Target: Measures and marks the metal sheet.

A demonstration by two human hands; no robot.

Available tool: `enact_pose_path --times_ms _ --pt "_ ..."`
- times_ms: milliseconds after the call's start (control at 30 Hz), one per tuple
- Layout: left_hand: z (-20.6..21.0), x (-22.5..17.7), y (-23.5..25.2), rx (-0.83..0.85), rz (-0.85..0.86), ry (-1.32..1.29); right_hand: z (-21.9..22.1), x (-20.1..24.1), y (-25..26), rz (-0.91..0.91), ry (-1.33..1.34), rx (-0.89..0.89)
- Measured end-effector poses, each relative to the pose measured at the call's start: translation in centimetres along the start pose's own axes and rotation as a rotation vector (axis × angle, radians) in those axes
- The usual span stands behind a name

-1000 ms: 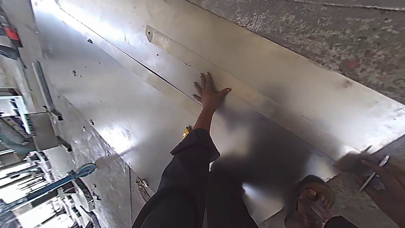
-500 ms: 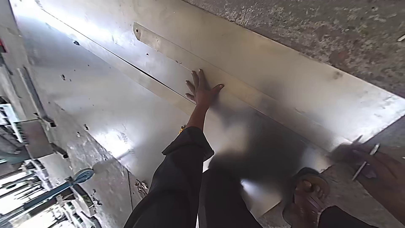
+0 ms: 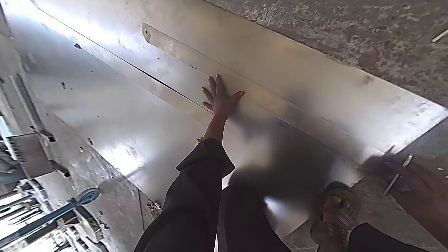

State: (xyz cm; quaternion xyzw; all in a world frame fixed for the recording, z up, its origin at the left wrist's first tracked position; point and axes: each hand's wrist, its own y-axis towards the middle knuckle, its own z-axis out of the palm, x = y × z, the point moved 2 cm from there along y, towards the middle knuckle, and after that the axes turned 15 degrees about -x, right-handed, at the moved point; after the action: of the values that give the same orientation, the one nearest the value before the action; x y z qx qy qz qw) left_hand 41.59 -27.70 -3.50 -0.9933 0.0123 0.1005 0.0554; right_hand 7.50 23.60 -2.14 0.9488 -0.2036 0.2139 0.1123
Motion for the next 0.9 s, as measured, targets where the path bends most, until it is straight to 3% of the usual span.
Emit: enact_pose_path --times_ms 533,900 --pt "-0.3 0.5 0.5 -0.021 0.020 -0.047 0.7 0.1 0.2 -0.050 -0.054 -0.046" --pt "0.8 1.3 0.6 0.050 0.069 -0.050 0.5 -0.2 -0.5 -0.106 -0.065 -0.034"
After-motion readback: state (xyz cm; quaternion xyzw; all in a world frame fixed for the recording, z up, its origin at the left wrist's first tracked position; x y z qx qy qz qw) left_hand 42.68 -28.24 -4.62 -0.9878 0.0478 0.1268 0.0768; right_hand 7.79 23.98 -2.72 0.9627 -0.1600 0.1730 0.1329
